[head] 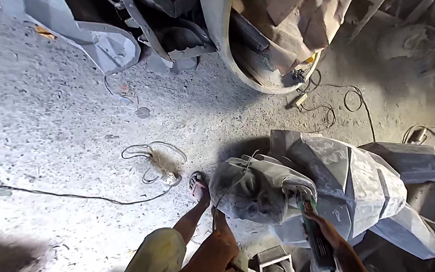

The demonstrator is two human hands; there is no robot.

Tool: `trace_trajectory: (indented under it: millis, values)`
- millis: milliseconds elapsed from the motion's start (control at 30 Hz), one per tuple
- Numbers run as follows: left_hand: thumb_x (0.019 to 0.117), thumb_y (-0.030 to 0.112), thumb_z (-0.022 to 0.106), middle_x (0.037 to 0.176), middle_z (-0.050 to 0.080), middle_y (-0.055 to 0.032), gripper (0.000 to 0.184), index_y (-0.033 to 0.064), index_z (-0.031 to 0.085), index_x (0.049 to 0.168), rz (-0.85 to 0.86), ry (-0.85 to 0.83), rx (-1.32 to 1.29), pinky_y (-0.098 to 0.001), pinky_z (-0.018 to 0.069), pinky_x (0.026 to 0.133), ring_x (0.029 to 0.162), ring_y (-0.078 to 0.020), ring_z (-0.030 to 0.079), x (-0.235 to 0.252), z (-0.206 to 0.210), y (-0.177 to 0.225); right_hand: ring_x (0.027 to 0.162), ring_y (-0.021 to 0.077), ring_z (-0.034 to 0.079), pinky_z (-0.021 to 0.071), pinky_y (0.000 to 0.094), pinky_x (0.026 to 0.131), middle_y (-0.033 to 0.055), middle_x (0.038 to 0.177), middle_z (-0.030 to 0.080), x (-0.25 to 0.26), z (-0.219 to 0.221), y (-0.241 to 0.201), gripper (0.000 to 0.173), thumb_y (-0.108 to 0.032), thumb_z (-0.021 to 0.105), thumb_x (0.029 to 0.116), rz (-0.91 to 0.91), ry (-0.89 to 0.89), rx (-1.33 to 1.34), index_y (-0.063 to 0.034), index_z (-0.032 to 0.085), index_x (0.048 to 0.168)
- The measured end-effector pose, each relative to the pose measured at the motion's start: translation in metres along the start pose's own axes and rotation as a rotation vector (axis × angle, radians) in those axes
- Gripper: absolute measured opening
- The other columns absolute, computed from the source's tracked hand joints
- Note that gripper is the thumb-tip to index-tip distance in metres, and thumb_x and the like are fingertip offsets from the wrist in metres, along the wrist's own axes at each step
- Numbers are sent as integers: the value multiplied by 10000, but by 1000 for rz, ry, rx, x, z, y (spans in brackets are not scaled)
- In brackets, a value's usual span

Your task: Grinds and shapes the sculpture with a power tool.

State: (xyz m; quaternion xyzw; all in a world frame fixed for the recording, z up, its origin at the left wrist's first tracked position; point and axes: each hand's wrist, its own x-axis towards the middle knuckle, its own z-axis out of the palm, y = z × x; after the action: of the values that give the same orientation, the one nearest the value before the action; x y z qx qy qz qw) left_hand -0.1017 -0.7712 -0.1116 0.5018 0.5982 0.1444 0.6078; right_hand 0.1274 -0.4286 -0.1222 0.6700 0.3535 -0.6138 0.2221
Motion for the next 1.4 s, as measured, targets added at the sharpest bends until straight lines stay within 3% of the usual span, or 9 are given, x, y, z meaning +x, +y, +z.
trace_trajectory:
  millis: [67,167,367,567,800,1000,1233,1300,1400]
  values:
    - [962,359,617,858,689,-99,273,96,693,960,17,4,-23,-517,412,951,910,-313,633,-3,3,1,740,286,707,627,461,634,166,999,678,-11,7,12,604,-263,707,910,-173,133,-189,-86,450,1428]
    - [969,349,613,857,701,-113,272,93,705,974,47,-9,-53,-530,423,958,920,-333,643,-2,16,2,920,214,692,588,454,814,112,1083,688,-9,7,32,734,-390,811,771,-335,307,-548,-79,524,1371]
    - [968,358,605,832,687,-102,268,104,689,960,49,-1,-59,-517,423,929,895,-317,640,12,44,20,943,288,709,578,555,845,140,1097,704,0,15,0,770,-492,766,835,-222,358,-900,-148,467,1456]
    - [981,412,592,881,696,-111,324,104,688,1008,25,31,-58,-525,411,958,937,-324,641,31,51,45,1182,314,633,498,535,1024,192,1289,639,15,22,-83,764,-427,771,886,-62,168,-1048,-77,451,1486]
    - [978,464,570,847,674,-74,359,118,662,975,-19,94,-46,-503,402,955,907,-292,628,42,59,63,1165,317,636,508,539,997,192,1281,641,34,16,-96,783,-466,787,856,-47,167,-1110,-88,482,1470]
    - [939,428,602,794,665,-56,305,133,679,939,-17,195,-47,-485,413,919,843,-266,627,43,82,67,1129,306,676,537,565,975,145,1227,686,-9,12,-26,815,-518,731,849,-214,271,-1130,-157,428,1514]
    - [921,367,633,815,677,-62,239,133,679,906,-63,95,6,-496,404,950,893,-286,626,42,103,67,829,311,729,588,562,741,124,908,730,-23,14,121,759,-518,740,840,-323,524,-915,-125,484,1436]
    - [913,359,637,805,682,-52,225,140,688,911,-59,112,24,-492,401,952,883,-276,631,43,107,69,791,307,726,586,553,708,113,860,723,-16,16,135,716,-507,750,838,-367,562,-876,-117,513,1390]
    - [904,357,637,785,671,-39,214,147,675,888,-62,155,50,-476,401,950,858,-258,629,46,110,70,825,307,733,587,558,731,110,894,734,-8,17,113,745,-537,717,855,-350,542,-917,-154,482,1450]
